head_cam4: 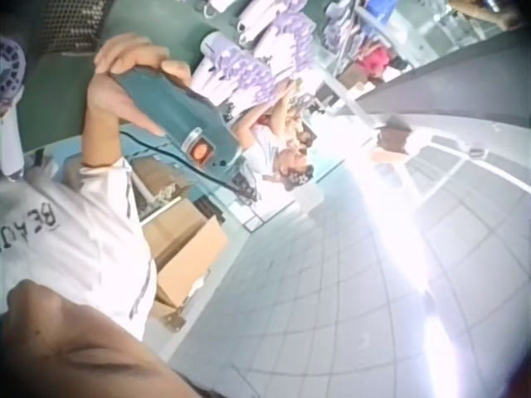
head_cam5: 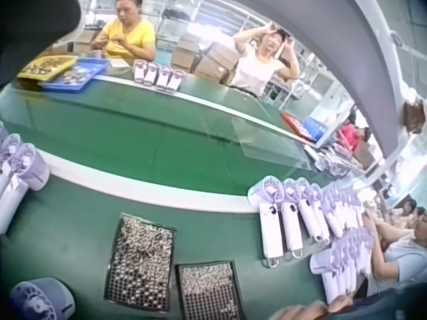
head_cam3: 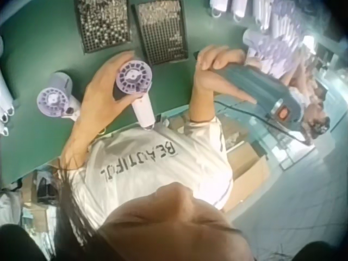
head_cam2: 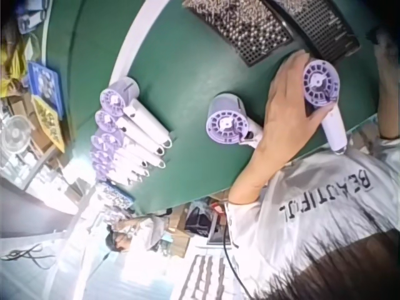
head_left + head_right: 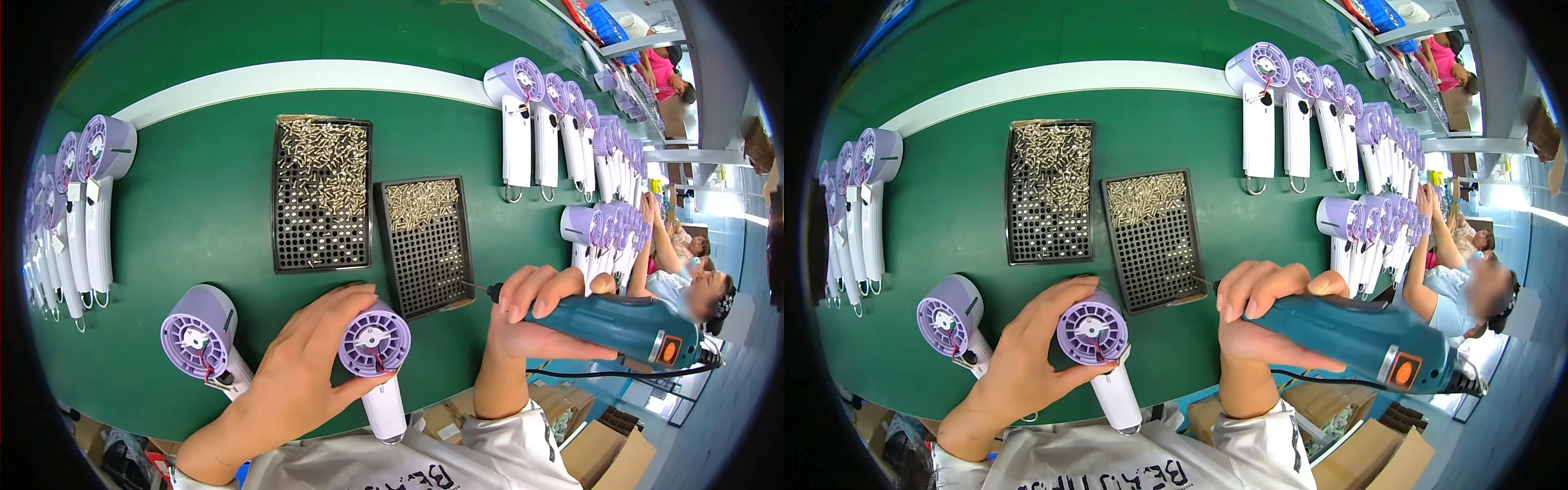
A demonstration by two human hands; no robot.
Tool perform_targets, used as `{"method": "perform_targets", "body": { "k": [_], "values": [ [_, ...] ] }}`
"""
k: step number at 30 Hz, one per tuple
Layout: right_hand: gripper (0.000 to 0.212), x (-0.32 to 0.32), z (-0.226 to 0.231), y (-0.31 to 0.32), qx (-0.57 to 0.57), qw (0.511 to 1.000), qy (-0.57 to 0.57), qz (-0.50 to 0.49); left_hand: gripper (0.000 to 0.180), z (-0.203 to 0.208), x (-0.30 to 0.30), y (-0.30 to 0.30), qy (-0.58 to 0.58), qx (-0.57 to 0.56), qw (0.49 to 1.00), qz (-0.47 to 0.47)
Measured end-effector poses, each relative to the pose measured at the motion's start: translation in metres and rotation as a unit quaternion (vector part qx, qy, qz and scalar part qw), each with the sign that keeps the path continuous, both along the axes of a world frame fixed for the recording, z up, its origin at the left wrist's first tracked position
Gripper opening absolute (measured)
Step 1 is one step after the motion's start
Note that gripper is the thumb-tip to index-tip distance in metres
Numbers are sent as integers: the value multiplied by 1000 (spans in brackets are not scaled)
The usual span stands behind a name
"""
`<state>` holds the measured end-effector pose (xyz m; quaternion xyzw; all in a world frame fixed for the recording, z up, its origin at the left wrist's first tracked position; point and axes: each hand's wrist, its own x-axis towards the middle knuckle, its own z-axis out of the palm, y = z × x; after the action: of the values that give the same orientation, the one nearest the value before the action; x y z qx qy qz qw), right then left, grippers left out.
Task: Assembling portable handheld fans by joining components and using an electric screwdriver on a production line.
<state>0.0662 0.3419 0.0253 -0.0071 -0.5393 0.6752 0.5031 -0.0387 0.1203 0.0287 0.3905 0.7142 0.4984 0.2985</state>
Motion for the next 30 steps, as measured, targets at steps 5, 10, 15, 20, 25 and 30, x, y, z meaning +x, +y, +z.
{"method": "perform_targets", "body": {
  "k": [5,10,15,20,25,30],
  "values": [
    [77,-1,2,-7,59,998,-20,10,75,0,1,-1,9,2,1000,9],
    [76,5,29,-18,27,999,37,11,76,0,2,-3,9,7,1000,15],
    [57,-1,66,-66,-27,996,72,36,68,0,2,-5,-1,25,1000,3],
    [49,-10,66,-91,-29,992,33,121,69,-4,4,-6,5,39,999,8],
    [62,-16,55,-97,-60,983,26,173,69,-6,5,-7,-3,46,999,2],
    [65,-18,46,-101,-81,979,9,187,70,-8,4,-9,-3,60,998,1]
  ]
}}
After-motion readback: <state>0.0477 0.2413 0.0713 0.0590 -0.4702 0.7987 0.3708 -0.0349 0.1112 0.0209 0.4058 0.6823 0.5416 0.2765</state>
